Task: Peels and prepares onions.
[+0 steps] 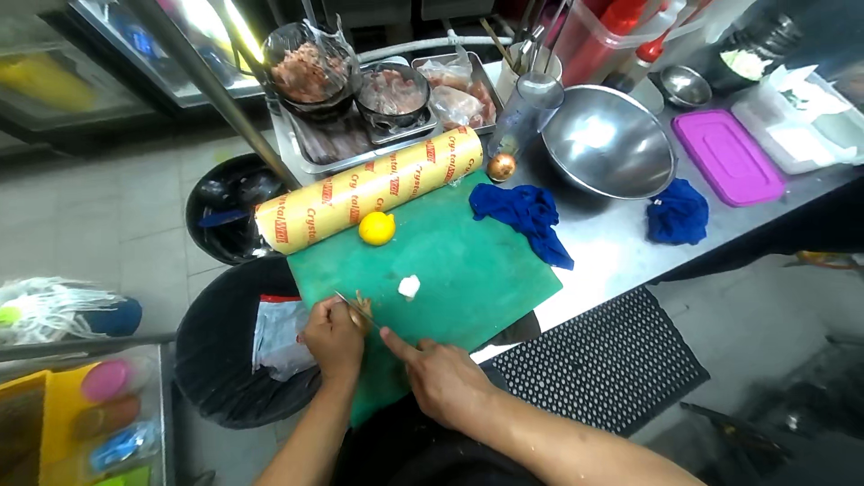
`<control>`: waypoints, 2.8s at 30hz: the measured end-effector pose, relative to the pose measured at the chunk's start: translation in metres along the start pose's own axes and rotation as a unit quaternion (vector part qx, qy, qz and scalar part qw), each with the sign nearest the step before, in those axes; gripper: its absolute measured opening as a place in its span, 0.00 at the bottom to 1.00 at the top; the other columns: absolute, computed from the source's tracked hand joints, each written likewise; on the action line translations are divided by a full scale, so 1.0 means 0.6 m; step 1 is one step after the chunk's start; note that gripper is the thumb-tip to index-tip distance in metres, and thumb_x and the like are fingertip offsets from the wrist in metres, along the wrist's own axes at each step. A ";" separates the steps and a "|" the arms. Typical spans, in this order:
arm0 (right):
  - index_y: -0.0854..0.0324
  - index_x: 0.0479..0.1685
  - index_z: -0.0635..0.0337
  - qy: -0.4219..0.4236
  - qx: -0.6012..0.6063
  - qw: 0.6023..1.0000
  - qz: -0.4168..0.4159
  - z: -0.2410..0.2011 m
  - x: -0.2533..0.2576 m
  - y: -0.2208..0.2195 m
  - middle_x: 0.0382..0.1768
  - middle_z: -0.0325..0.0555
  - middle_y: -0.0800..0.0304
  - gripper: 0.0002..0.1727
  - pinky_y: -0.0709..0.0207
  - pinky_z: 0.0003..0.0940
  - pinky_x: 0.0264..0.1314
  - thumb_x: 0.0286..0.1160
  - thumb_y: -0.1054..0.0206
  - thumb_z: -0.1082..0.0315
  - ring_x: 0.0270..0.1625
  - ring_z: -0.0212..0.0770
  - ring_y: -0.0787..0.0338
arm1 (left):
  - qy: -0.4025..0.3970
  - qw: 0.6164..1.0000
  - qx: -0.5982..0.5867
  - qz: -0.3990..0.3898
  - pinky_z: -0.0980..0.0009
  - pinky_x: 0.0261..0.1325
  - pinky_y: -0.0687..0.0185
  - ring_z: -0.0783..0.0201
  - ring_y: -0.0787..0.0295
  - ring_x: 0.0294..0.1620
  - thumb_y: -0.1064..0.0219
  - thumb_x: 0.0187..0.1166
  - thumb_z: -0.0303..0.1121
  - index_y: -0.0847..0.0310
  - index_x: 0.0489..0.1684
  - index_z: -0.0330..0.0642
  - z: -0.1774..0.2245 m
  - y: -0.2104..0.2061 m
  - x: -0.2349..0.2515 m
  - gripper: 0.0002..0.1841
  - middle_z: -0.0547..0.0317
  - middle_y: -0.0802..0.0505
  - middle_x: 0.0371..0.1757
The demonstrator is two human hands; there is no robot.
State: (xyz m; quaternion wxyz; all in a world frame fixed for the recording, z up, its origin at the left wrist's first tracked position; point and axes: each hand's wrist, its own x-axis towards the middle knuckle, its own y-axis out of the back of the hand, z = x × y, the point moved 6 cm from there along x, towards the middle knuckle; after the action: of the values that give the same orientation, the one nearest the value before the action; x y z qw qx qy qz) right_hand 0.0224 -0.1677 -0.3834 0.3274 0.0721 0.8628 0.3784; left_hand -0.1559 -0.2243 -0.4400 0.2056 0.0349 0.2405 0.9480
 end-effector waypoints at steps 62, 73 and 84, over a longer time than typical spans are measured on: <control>0.48 0.95 0.24 0.014 0.029 0.999 -0.013 0.110 0.016 -0.046 0.55 0.52 0.07 0.35 0.18 0.60 0.65 0.89 0.47 0.58 0.58 0.55 0.08 | -0.078 0.991 0.035 -0.107 0.57 0.63 0.12 0.62 0.10 0.59 0.20 0.63 0.53 0.15 0.64 0.41 -0.029 0.096 -0.011 0.33 0.53 0.08 0.60; 0.39 0.94 0.38 -0.040 0.194 0.968 0.152 0.151 -0.023 -0.024 0.40 0.44 0.08 0.33 0.13 0.44 0.46 0.87 0.44 0.57 0.36 0.39 0.11 | -0.140 0.947 0.013 -0.290 0.57 0.67 0.12 0.64 0.12 0.64 0.23 0.66 0.57 0.17 0.70 0.47 0.047 0.047 -0.039 0.34 0.57 0.10 0.65; 0.45 0.96 0.35 -0.145 0.220 0.954 0.145 0.186 -0.058 -0.064 0.36 0.44 0.10 0.37 0.14 0.45 0.37 0.86 0.43 0.56 0.29 0.40 0.13 | -0.026 0.941 0.187 -0.280 0.41 0.81 0.28 0.48 0.26 0.83 0.25 0.68 0.56 0.22 0.80 0.49 0.004 0.005 0.008 0.38 0.53 0.31 0.91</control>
State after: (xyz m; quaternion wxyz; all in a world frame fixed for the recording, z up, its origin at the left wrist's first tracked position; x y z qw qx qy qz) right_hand 0.1229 -0.1400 -0.4483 0.3669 0.3205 0.8482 0.2079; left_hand -0.1609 -0.2237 -0.4364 0.4583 0.0282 0.4078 0.7892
